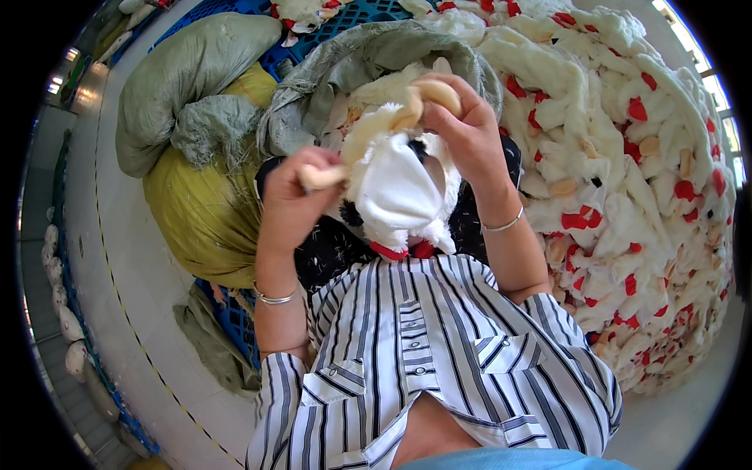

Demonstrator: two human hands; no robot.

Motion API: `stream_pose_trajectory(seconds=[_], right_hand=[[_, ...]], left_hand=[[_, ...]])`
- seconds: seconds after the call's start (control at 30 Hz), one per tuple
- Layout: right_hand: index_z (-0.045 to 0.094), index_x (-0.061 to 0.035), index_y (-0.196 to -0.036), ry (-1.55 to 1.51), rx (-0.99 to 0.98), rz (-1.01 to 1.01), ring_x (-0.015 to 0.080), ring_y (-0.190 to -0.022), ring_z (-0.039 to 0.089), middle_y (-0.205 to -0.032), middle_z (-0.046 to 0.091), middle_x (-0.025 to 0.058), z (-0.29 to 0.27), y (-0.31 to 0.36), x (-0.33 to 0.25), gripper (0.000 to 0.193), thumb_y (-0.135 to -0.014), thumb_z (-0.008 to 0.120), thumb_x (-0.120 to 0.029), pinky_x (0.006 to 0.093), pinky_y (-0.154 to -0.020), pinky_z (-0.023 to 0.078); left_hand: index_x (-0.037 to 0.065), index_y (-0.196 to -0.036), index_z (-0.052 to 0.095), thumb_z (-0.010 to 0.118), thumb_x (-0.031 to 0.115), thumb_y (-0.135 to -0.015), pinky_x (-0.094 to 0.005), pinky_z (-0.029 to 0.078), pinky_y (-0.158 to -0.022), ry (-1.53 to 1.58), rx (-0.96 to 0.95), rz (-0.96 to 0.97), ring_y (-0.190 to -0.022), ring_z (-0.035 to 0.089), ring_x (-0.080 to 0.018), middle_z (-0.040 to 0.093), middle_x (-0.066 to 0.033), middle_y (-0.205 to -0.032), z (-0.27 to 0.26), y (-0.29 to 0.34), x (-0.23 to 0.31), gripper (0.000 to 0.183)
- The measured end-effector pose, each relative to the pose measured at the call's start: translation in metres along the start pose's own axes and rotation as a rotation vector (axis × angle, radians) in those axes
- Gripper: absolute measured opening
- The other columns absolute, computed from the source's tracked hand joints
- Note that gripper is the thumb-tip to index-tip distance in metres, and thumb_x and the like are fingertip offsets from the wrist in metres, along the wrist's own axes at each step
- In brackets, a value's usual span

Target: The person assembles a white stuffed toy by hand, inserting red fabric pieces into the toy's limbs and body. They repeatedly turn the toy over, adjust the fabric, and manipulate the stuffing to shape the toy. The process involves handling multiple red fabric pieces and the white plush body.

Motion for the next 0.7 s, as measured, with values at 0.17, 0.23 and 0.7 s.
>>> stream_pose_trajectory(seconds=[0.17,0.23,0.7], right_hand=[[0.065,0.0038,-0.111,0.039,0.082,-0.176,0.0100,-0.071,0.062,-0.096,0.069,0.0091,-0.040,-0.017,-0.027,0.022,-0.096,0.057,-0.010,0.0224,-0.054,0.049],[0.066,0.0039,-0.110,0.104,0.060,-0.263,0.0073,-0.064,0.058,-0.092,0.069,0.0087,-0.031,-0.015,-0.049,0.022,-0.097,0.057,-0.011,0.0194,-0.048,0.043],[0.068,-0.0016,-0.109,0.107,0.134,-0.158,0.0002,-0.058,0.049,-0.085,0.065,-0.0018,-0.021,-0.008,-0.006,0.022,-0.099,0.058,-0.018,0.0163,-0.045,0.036]], left_hand=[[0.004,-0.100,0.058,0.069,0.008,-0.086,-0.0260,0.046,-0.081,-0.124,0.568,0.388,-0.090,0.056,-0.0099,0.059,-0.0017,-0.100,-0.064,-0.002,0.040,0.018],[0.002,-0.107,0.059,0.067,0.011,-0.089,-0.0261,0.047,-0.081,-0.158,0.559,0.510,-0.091,0.057,-0.0104,0.059,-0.0020,-0.101,-0.071,-0.001,0.063,0.021],[0.002,-0.102,0.066,0.054,0.000,-0.092,-0.0199,0.045,-0.073,-0.281,0.307,0.269,-0.079,0.056,-0.0061,0.065,-0.0032,-0.100,-0.117,0.053,0.043,0.016]])
Point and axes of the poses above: each hand's wrist, its own y-axis away from the middle knuckle, its own z-axis out of the palm, x = y × z, the point moved 1 cm from there along -y, towards the middle knuckle
